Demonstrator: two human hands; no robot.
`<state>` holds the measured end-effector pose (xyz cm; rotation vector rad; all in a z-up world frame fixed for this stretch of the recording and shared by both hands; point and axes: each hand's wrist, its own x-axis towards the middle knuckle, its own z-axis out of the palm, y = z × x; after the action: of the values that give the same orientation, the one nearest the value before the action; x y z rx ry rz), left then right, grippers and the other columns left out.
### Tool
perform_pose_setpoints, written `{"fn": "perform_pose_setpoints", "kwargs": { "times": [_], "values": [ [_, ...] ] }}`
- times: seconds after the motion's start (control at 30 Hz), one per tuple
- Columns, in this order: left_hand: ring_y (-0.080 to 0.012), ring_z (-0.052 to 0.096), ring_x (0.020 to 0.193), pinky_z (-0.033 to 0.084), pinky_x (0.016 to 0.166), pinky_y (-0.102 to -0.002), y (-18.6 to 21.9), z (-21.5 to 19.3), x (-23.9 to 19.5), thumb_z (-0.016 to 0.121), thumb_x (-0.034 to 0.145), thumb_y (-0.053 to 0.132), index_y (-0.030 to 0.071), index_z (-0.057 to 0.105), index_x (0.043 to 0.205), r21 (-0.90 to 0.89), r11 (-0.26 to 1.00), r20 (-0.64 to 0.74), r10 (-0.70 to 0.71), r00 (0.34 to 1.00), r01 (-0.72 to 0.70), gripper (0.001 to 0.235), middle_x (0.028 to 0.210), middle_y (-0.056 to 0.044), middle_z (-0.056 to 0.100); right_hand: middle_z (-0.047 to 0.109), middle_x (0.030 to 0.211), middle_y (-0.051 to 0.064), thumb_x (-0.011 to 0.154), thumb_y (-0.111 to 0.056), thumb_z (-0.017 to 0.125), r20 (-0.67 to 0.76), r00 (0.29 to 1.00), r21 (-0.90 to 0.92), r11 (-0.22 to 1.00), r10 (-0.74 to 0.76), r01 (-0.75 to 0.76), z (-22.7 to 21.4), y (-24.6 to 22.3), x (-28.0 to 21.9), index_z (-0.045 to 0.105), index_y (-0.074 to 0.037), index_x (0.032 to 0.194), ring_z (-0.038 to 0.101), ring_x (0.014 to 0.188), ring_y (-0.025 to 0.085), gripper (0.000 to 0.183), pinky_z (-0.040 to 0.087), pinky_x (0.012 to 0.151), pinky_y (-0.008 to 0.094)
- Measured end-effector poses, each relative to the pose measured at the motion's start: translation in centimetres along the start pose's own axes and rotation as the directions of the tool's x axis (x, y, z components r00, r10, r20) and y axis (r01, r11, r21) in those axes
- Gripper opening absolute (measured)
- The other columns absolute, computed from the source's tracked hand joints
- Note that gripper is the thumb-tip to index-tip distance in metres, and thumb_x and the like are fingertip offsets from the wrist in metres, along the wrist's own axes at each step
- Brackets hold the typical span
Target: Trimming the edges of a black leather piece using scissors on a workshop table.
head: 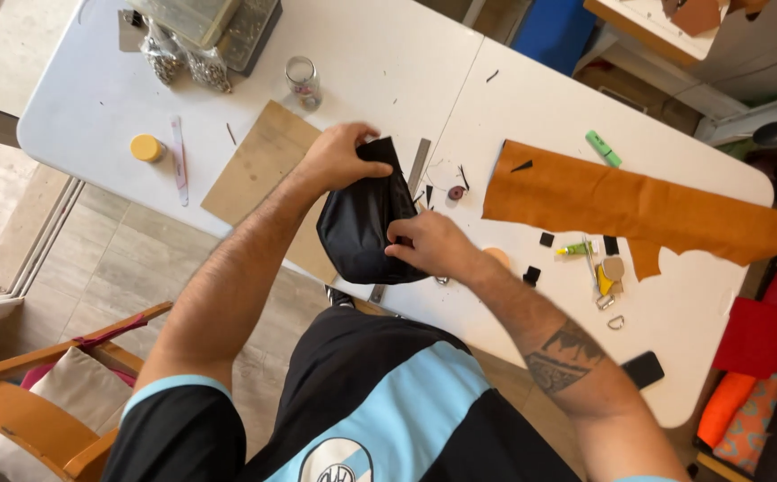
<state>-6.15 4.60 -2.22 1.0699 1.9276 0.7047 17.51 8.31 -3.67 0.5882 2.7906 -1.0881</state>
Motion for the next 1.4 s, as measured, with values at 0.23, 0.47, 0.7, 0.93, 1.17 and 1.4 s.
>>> {"fn": "perform_pose_setpoints", "kwargs": {
  "times": [0.23,0.47,0.7,0.93,1.17,1.4],
  "values": [
    [-0.0305,0.069,0.082,0.056,0.074,-0.046,4.8,2.1,-3.3,0.063,0.094,0.037,0.012,0.069,0.078,0.489,0.418,0.150,0.825,0.545,-0.766,0.030,0.077,-0.006,0.067,0.072,0.073,0.008,0.093,-0.044,0.061,0.167,0.959,-0.434,0.857,-0.228,0.279,-6.4,-1.3,-1.2,0.071,-0.024,0.097,0.073,0.069,0.035,0.022,0.058,0.063,0.049],
    [-0.0268,0.069,0.055,0.057,0.057,-0.041,5.0,2.8,-5.7,0.037,0.108,0.032,0.013,0.062,0.069,0.583,0.397,0.275,0.724,0.633,-0.708,0.050,0.058,-0.004,0.062,0.068,0.069,0.006,0.089,-0.023,0.058,0.194,0.922,-0.719,0.592,-0.334,0.365,-4.6,-1.8,-3.4,0.073,-0.025,0.091,0.069,0.057,0.029,0.015,0.050,0.053,0.044],
    [-0.0266,0.067,0.052,0.054,0.053,-0.042,3.4,1.5,-6.6,0.043,0.106,0.032,0.012,0.061,0.074,0.678,0.328,0.231,0.754,0.615,-0.657,0.042,0.063,-0.005,0.060,0.066,0.060,0.009,0.087,-0.014,0.066,0.287,0.947,-0.736,0.600,-0.143,0.313,-2.8,-0.9,-4.2,0.075,-0.015,0.087,0.066,0.050,0.027,0.009,0.046,0.046,0.040],
    [-0.0244,0.067,0.070,0.054,0.060,-0.039,2.1,0.5,-7.0,0.046,0.090,0.079,0.014,0.069,0.122,0.732,0.213,0.372,0.671,0.642,-0.647,0.076,0.109,-0.006,0.056,0.063,0.064,0.005,0.089,-0.014,0.063,-0.005,0.928,-0.755,0.610,-0.372,0.240,-0.3,1.0,-4.1,0.070,-0.018,0.112,0.065,0.049,0.022,0.025,0.046,0.049,0.034],
    [-0.0325,0.071,0.098,0.058,0.079,-0.040,-1.1,3.3,-5.2,0.046,0.101,0.015,0.007,0.066,0.094,0.758,-0.100,0.311,0.924,0.221,-0.645,0.022,0.094,-0.014,0.066,0.063,0.060,0.005,0.088,-0.014,0.059,0.014,0.971,-0.739,0.652,-0.238,0.170,0.1,1.7,-5.6,0.071,-0.017,0.104,0.064,0.047,0.024,0.020,0.047,0.047,0.039],
    [-0.0233,0.065,0.075,0.053,0.064,-0.028,-1.5,2.1,-6.1,0.046,0.100,0.009,0.012,0.060,0.085,0.763,-0.087,0.284,0.935,0.211,-0.641,0.020,0.082,-0.006,0.055,0.066,0.060,0.007,0.091,-0.011,0.057,0.041,0.994,-0.778,0.621,-0.099,0.093,-3.7,4.1,-5.9,0.071,-0.016,0.103,0.066,0.050,0.024,0.019,0.051,0.047,0.037]
  ]
}}
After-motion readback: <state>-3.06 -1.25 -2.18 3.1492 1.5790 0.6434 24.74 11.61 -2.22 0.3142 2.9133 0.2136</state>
